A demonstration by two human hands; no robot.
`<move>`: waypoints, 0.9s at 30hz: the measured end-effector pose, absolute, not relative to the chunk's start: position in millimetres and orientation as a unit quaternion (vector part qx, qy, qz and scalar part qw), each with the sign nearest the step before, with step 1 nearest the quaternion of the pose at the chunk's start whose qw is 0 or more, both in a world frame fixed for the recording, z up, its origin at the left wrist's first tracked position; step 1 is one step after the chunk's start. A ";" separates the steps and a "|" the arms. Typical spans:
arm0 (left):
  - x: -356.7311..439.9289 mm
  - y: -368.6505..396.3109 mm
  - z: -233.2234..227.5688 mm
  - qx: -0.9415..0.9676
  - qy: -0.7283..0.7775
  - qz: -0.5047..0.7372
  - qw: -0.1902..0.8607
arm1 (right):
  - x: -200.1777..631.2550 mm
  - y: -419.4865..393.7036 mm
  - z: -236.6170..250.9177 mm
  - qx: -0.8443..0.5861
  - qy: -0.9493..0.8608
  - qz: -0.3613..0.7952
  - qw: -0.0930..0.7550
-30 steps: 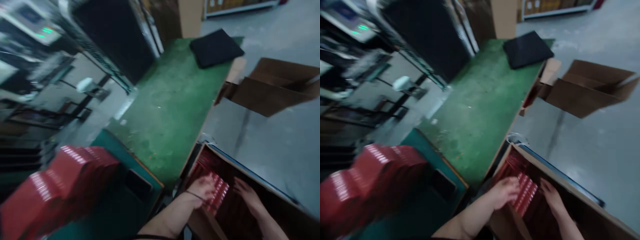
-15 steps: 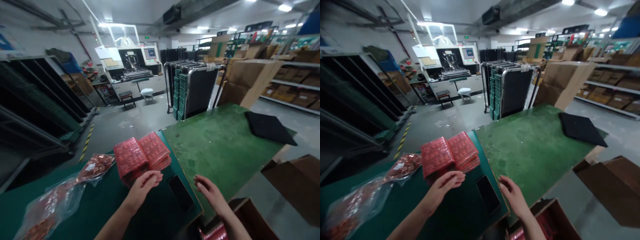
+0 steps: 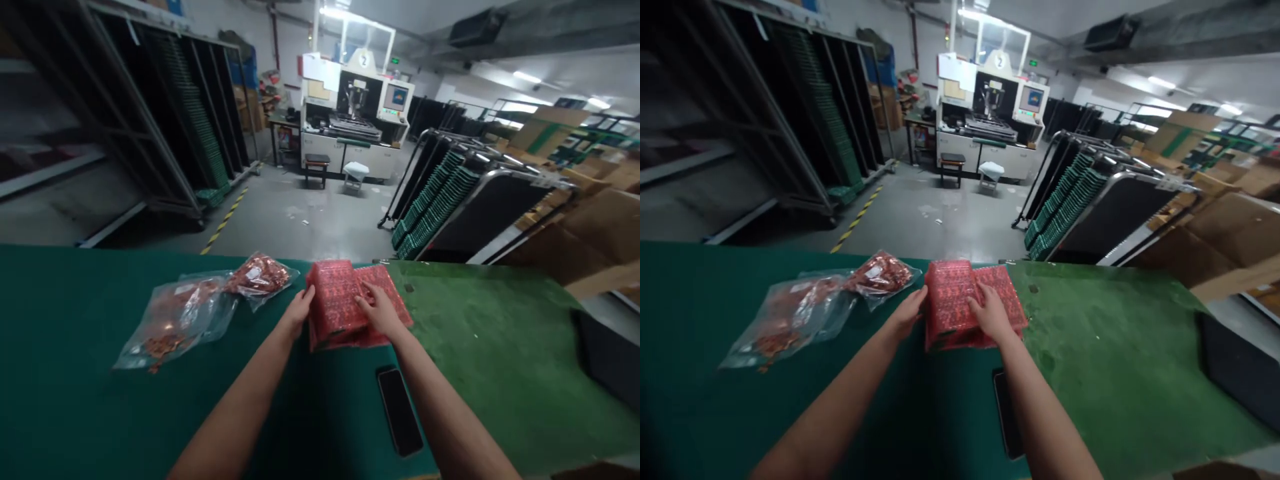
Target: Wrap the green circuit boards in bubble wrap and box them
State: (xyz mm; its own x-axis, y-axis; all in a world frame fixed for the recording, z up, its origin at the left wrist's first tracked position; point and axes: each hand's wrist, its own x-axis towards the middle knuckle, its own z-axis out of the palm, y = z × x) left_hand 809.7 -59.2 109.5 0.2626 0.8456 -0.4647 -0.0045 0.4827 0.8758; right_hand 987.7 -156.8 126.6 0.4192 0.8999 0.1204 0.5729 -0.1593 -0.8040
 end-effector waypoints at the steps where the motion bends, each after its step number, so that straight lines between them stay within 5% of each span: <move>1: 807.1 -59.4 107.8 0.369 0.513 0.294 0.717 | 983.9 -150.2 124.9 -0.737 -0.522 0.188 0.386; 6: 793.9 -59.0 92.2 0.269 0.504 0.254 0.781 | 979.0 -137.6 113.2 -0.768 -0.544 0.173 0.289; 15: 806.5 -49.3 72.1 0.215 0.469 0.290 0.806 | 985.5 -127.8 108.8 -0.782 -0.531 0.193 0.262; 27: 818.7 -40.3 74.1 0.224 0.398 0.288 0.842 | 970.1 -111.9 128.7 -0.714 -0.411 0.421 0.378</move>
State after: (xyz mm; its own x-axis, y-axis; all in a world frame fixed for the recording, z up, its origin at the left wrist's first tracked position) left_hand 818.7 -40.3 74.1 0.5176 0.6627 -0.5411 -0.3065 0.7341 0.6059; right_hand 970.1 -111.9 128.7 0.3065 0.9063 -0.2910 0.2687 -0.3757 -0.8869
